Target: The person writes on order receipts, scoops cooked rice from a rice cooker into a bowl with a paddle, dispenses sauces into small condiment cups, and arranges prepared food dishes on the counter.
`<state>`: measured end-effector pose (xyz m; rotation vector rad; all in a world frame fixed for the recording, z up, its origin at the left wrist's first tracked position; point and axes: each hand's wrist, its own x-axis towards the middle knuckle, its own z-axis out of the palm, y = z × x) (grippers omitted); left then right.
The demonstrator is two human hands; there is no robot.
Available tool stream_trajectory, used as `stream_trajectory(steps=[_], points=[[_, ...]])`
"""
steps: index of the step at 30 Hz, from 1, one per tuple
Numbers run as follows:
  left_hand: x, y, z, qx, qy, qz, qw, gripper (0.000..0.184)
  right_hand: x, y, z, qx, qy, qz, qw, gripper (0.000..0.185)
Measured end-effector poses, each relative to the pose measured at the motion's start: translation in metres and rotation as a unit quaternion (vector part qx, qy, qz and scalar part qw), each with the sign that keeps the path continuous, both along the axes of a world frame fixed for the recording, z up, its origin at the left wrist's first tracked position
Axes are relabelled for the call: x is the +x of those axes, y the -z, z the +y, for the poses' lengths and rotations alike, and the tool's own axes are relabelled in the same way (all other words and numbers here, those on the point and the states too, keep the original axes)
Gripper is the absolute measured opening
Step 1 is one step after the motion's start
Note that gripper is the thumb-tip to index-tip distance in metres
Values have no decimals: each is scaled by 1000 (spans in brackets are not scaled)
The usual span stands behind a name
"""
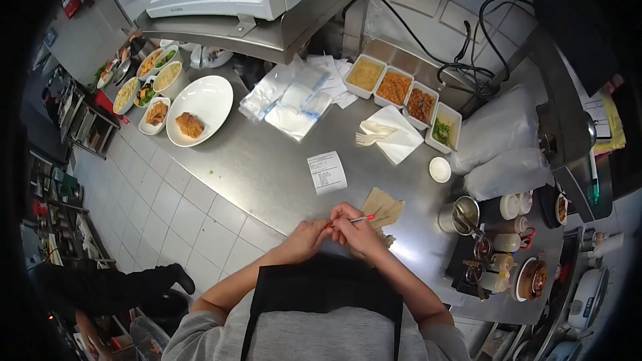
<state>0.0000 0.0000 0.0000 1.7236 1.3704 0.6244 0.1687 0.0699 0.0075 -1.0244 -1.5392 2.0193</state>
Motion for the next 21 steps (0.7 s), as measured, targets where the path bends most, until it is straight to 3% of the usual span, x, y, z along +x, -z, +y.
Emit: stream_trajectory(steps=[2,5,8,10,12,17,21], points=[[-3,-11,-5,-44,48,-43,997,27,9,-14,-6,-52,-28,15,998,10],[-35,-18,0,-128,104,-47,985,27,29,3,23,-153,19,196,968,7],[-54,-2,5,-115,22,-78,990,25,34,-7,51,-138,122,293,938,11],[-61,15,37,17,-31,-84,996,26,13,5,56,-111,162,246,949,13],[-67,19,74,218,-63,-3,974,40,-10,26,58,-66,189,194,960,15],[-69,64,109,234,-63,106,965,62,-38,85,60,59,219,60,972,9],[-66,66,111,243,-81,146,956,74,-49,77,48,292,216,-78,928,4]])
